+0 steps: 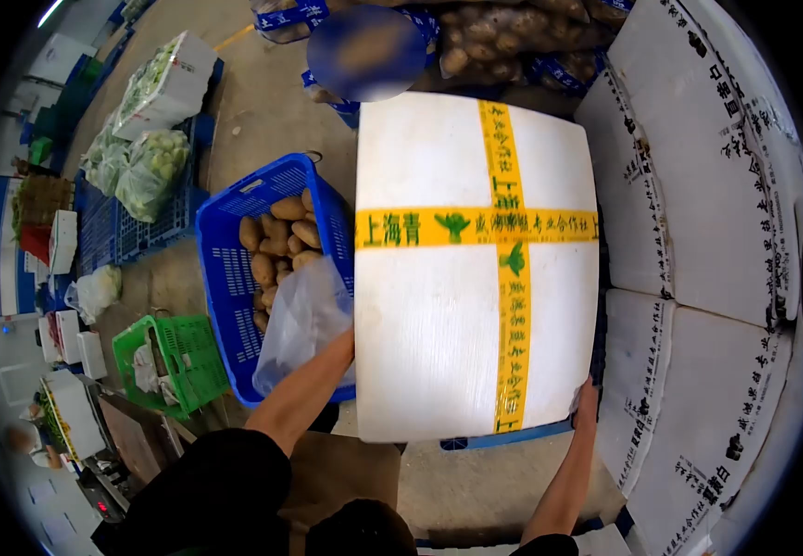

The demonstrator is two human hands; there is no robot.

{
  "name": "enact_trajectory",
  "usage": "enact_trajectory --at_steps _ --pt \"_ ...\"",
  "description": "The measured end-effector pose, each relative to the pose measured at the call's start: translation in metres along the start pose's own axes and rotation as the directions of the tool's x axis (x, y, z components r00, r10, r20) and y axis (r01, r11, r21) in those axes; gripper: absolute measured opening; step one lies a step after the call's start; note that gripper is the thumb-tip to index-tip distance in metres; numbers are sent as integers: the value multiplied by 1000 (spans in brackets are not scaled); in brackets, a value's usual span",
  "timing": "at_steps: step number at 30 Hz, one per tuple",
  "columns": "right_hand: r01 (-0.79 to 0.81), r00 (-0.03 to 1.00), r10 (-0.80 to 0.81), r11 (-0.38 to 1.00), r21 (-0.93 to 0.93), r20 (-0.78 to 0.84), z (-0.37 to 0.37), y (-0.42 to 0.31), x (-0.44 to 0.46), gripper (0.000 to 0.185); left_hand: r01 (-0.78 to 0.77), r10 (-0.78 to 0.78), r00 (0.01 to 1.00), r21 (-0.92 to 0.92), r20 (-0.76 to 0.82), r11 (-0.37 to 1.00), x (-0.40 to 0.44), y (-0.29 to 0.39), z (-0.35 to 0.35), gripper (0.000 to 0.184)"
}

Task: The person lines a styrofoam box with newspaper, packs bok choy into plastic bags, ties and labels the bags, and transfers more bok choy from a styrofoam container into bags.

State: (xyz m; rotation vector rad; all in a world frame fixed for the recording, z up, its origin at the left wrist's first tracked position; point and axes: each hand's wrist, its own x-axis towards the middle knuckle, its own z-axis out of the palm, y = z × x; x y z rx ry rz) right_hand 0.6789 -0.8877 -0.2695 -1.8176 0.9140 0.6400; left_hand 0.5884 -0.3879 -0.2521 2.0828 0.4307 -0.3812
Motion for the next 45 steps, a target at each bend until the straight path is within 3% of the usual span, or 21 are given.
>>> enact_trajectory --at_steps 3,8,12,14,15,17,19,21,23,25,27,31,34,36,37,38,39,40,42,44,45 --pt "-137 991 132 968 -208 -36 -43 10 3 54 -195 179 980 272 84 942 -32 30 48 37" --pt "130 976 -89 970 -204 199 -78 -16 21 62 -273 233 959 316 160 909 -97 41 77 37" --pt "360 902 -364 931 -59 -232 -117 14 22 59 -317 277 944 265 180 911 -114 39 68 36" --pt "132 840 -319 904 -406 -438 -184 127 28 47 -345 306 933 220 190 913 -121 41 55 36" --pt "231 888 -358 890 -394 -288 -204 213 11 41 -355 322 928 189 188 915 -126 42 45 36" --pt "-193 964 139 953 235 227 -216 317 -58 37 -372 349 918 107 189 922 -133 53 28 35" --pt "-372 906 366 928 -16 214 -125 269 -168 37 -304 292 931 24 220 952 -128 82 17 30" --pt "-268 913 302 951 -155 273 -49 185 -242 40 -272 282 899 -79 335 959 -106 161 -13 25" --pt "92 941 -21 977 -194 338 -16 82 -268 44 -628 597 743 8 302 778 -90 220 -30 19" --pt "496 846 -413 842 -214 336 -13 -26 -275 50 -435 372 765 -6 526 901 -77 295 -69 22" --pt "746 665 -708 620 -243 237 -31 -115 -263 56 -323 288 814 -18 505 946 -84 286 -77 28" --pt "680 689 -671 729 -75 -273 -75 -208 -201 62 -114 -7 867 211 499 971 -102 205 -113 42" --pt "458 580 -662 747 -481 -475 -83 -217 -164 60 58 -331 869 588 368 807 -127 91 -133 31" --pt "505 569 -772 601 -620 -285 -39 -191 -143 63 88 -457 828 731 324 677 -142 46 -150 23" --pt "660 381 -923 316 -681 -60 0 -183 -145 70 106 -506 812 778 292 620 -147 42 -155 21" --pt "574 327 -918 6 -819 222 46 -175 -161 82 167 -506 826 749 248 641 -145 45 -154 24" --pt "659 566 -752 169 -733 336 88 -174 -175 89 227 -508 837 716 202 660 -140 50 -152 27" --pt "621 632 -680 157 -768 372 133 -168 -192 96 290 -514 844 676 154 678 -134 53 -148 30" --pt "749 509 -590 -54 -660 626 191 -152 -199 85 280 -424 899 599 111 750 -108 49 -124 42" --pt "756 498 -613 -41 -654 614 217 -135 -176 70 109 -127 992 536 -3 837 -82 50 -99 52" --pt "755 499 -623 -28 -655 603 227 -125 -166 62 246 -325 942 492 80 835 -58 80 -99 54"
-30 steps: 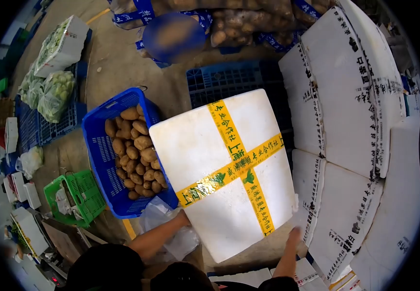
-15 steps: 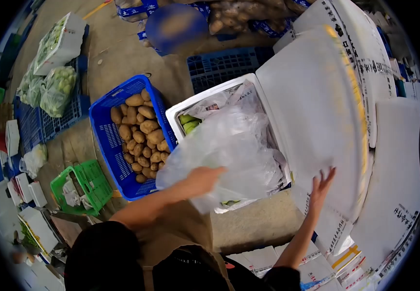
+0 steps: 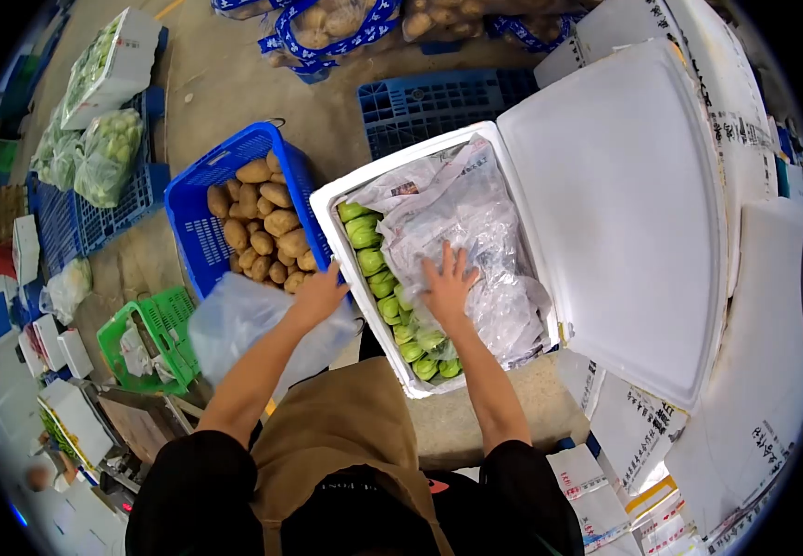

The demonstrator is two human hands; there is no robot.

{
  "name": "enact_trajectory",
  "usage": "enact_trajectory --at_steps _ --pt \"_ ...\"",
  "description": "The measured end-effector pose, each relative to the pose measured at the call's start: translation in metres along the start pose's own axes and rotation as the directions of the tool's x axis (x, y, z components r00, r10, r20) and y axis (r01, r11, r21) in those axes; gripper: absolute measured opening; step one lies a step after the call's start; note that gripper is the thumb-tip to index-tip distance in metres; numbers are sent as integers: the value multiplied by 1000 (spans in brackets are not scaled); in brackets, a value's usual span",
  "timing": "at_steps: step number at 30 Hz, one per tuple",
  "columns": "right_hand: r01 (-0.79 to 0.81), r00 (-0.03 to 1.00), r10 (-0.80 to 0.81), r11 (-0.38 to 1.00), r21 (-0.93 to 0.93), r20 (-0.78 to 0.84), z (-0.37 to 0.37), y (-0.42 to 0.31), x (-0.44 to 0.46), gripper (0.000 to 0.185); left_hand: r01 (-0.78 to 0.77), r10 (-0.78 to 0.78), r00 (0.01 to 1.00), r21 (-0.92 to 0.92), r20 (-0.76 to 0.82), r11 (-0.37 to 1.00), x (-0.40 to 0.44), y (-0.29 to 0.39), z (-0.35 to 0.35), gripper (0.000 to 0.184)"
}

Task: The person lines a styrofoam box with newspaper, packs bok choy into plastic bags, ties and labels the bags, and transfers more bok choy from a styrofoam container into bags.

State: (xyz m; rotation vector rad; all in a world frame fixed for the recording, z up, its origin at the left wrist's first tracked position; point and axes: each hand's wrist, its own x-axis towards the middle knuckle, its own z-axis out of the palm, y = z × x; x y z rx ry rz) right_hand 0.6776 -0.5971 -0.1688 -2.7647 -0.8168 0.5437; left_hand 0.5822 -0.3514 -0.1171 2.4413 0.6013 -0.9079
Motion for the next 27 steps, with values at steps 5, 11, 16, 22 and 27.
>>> enact_trajectory --at_steps 5,11,16,22,27 --pt "-11 962 159 833 553 -220 -27 55 -31 33 -229 220 968 -69 -119 971 60 47 8 81" --pt "-266 540 775 528 807 -329 -114 151 -127 17 -257 243 947 -39 -210 966 102 86 10 88" --pt "-521 531 628 772 365 -569 -162 148 -156 26 -330 340 934 101 -107 939 129 101 1 71" --pt "-325 933 297 938 121 202 -121 47 -68 77 -393 421 894 182 -154 901 178 108 4 17" --pt "-276 940 321 913 -299 115 -36 168 -30 72 -303 314 875 88 -370 949 197 108 -57 20"
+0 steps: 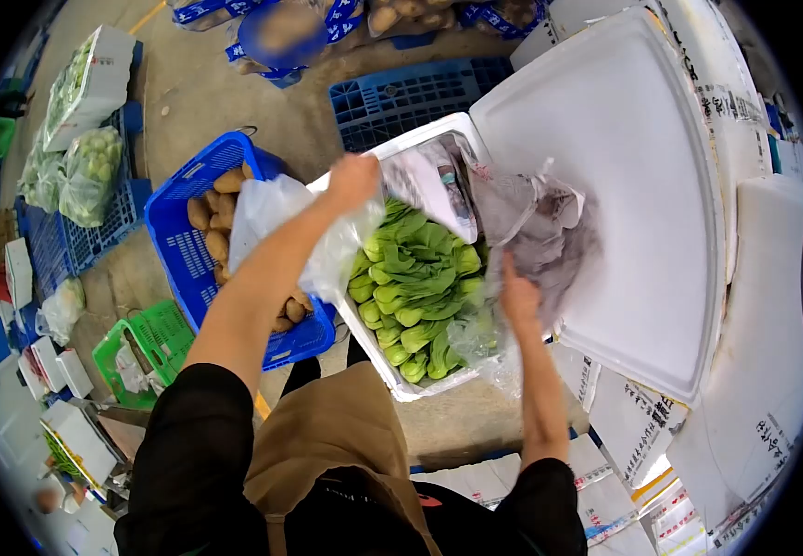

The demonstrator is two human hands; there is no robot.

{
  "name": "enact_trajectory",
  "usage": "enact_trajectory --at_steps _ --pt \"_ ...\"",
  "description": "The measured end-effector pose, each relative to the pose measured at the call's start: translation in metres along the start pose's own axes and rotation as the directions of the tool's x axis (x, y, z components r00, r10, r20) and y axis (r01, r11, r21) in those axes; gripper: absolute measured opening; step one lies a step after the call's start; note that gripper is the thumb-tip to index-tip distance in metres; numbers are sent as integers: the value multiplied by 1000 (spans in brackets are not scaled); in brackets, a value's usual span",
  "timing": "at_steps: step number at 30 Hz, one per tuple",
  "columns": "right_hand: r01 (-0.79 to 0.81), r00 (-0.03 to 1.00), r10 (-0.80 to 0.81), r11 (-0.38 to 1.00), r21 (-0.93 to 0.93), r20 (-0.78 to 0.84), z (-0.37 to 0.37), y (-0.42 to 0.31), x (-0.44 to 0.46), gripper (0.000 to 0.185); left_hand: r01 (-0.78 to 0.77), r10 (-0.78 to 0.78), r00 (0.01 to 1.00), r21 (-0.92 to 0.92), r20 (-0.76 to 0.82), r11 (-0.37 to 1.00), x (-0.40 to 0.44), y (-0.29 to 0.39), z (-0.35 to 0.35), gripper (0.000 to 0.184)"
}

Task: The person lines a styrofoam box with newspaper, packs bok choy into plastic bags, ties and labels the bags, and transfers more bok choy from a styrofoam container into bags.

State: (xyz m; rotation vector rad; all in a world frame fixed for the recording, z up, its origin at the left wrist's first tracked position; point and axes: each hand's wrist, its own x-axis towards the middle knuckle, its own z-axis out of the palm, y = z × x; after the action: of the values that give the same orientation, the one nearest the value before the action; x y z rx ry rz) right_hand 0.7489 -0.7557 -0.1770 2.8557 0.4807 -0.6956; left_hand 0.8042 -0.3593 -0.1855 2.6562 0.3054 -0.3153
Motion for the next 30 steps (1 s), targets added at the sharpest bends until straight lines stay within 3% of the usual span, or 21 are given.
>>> enact_trajectory --at_steps 1,2,3,5,6,9,12,15,17,20,23,25,26,27,28,29,30 --pt "-33 997 28 996 -78 -66 8 31 7 66 55 -73 989 -140 -125 989 18 -12 -15 21" --pt "-37 997 25 987 -157 -79 3 63 10 58 30 -71 967 -167 -246 985 41 -36 -25 25" --pt "-40 996 18 971 -237 -93 -4 89 13 50 114 -138 934 -90 -328 989 61 -51 -43 22" --pt "79 956 -131 976 -201 -263 11 122 20 42 462 -543 816 -341 -197 818 82 -93 -52 23" --pt "142 916 -201 972 -188 -347 20 127 25 38 484 -563 803 -337 -195 808 88 -113 -51 25" --pt "-26 965 -58 950 -312 -256 46 120 35 39 498 -561 804 -293 -198 816 79 -143 -35 32" --pt "20 903 -128 966 -257 -410 17 87 16 44 433 -490 848 -270 -201 860 51 -139 -44 41" --pt "162 982 -127 943 291 -137 10 89 -24 46 469 -539 831 -350 -135 811 6 -165 -63 49" --pt "107 991 -68 926 362 -119 -35 74 -48 49 471 -550 825 -380 -128 796 -32 -185 -79 49" --pt "108 956 -4 935 338 -294 -71 52 -90 41 481 -587 798 -443 -137 756 -109 -196 -101 45" --pt "-120 967 249 625 771 -51 -130 -9 -125 25 479 -580 809 -467 -93 743 -186 -187 -109 38" --pt "-132 965 236 65 989 113 -141 -48 -142 18 425 -519 840 -404 -157 810 -228 -184 -91 35" --pt "-83 964 231 -198 977 129 -151 -78 -147 18 397 -488 851 -369 -196 841 -247 -184 -89 34" --pt "-34 967 210 -448 893 142 -161 -106 -154 18 486 -551 824 -335 -131 807 -259 -167 -97 32" --pt "-88 974 120 -587 805 194 -168 -128 -161 20 336 -371 840 -158 -397 929 -275 -165 -86 40" --pt "-157 972 14 -701 695 234 -175 -148 -168 22 316 -337 876 -119 -346 941 -286 -128 -116 49" --pt "-208 970 -72 -747 632 234 -165 -164 -174 25 86 -111 904 -79 -412 993 -296 -131 -107 49"
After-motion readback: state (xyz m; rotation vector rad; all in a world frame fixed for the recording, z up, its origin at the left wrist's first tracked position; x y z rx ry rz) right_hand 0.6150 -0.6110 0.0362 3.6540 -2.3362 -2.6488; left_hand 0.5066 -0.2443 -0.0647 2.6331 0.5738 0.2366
